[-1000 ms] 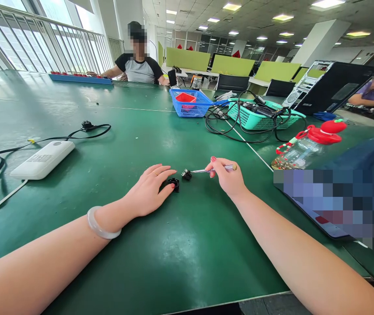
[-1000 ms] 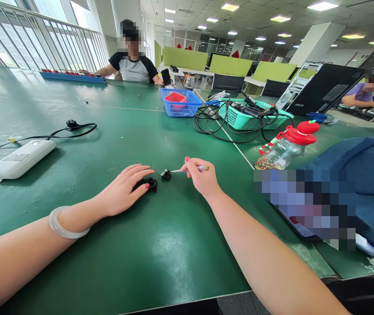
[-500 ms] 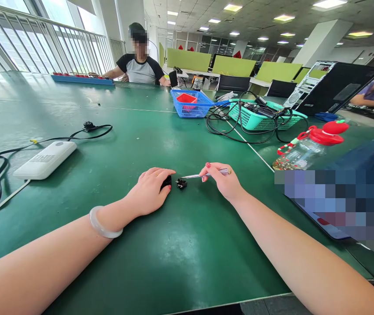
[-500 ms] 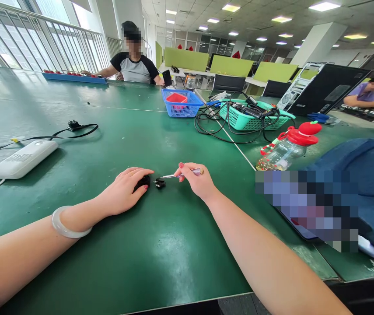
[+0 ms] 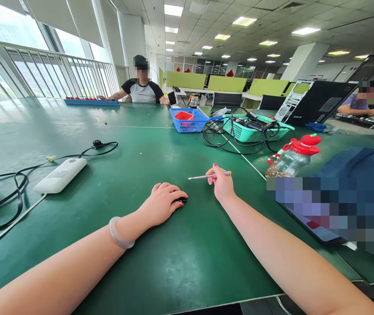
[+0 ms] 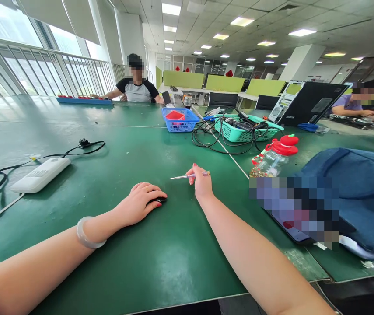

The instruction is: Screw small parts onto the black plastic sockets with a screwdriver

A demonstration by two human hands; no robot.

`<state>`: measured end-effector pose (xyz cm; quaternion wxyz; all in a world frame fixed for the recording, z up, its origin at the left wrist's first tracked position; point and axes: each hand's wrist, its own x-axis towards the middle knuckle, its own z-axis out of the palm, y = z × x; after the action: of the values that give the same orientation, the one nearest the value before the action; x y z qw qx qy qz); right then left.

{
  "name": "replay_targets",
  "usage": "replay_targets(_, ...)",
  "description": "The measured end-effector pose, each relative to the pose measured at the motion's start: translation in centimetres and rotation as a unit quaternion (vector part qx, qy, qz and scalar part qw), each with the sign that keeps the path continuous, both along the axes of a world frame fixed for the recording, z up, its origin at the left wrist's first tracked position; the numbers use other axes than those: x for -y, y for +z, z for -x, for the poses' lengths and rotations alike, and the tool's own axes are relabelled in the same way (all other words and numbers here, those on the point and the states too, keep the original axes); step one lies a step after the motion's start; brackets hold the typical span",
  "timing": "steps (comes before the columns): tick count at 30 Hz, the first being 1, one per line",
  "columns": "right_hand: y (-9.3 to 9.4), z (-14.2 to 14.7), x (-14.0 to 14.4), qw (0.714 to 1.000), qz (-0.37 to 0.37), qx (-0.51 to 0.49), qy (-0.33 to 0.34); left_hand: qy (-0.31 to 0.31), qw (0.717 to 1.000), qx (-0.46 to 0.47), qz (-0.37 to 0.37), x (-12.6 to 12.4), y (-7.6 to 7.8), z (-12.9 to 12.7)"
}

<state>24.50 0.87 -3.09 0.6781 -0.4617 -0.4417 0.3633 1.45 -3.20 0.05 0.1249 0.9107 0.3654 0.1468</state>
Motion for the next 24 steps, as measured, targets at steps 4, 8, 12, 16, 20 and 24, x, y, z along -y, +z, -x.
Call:
replay_targets(4, 0.0, 0.0, -0.2, 1.000, 0.016, -0.019, 0.001, 0.019, 1.000, 0.009, 0.008, 0.6, 0.1, 0.5)
replay_targets(8, 0.1, -0.1, -0.2, 0.999, 0.031, -0.028, 0.010, 0.050, 0.998, 0.001, 0.024, 1.7, 0.5, 2.0)
replay_targets(12, 0.2, -0.1, -0.2, 0.999, 0.031, -0.038, 0.008, 0.098, 0.995, -0.009, 0.030, 3.3, 0.7, 6.4)
replay_targets(16, 0.2, 0.0, -0.3, 0.999, 0.030, -0.045, 0.008, 0.183, 0.983, -0.018, 0.014, 4.2, 0.6, 13.6)
replay_targets(20, 0.3, 0.2, -0.3, 0.999, 0.030, -0.042, 0.005, 0.299, 0.953, -0.034, -0.017, 4.3, 1.1, 20.8)
replay_targets(24, 0.4, 0.2, -0.1, 0.999, 0.033, -0.037, 0.003, 0.394, 0.916, -0.073, -0.020, 4.1, 2.1, 25.0)
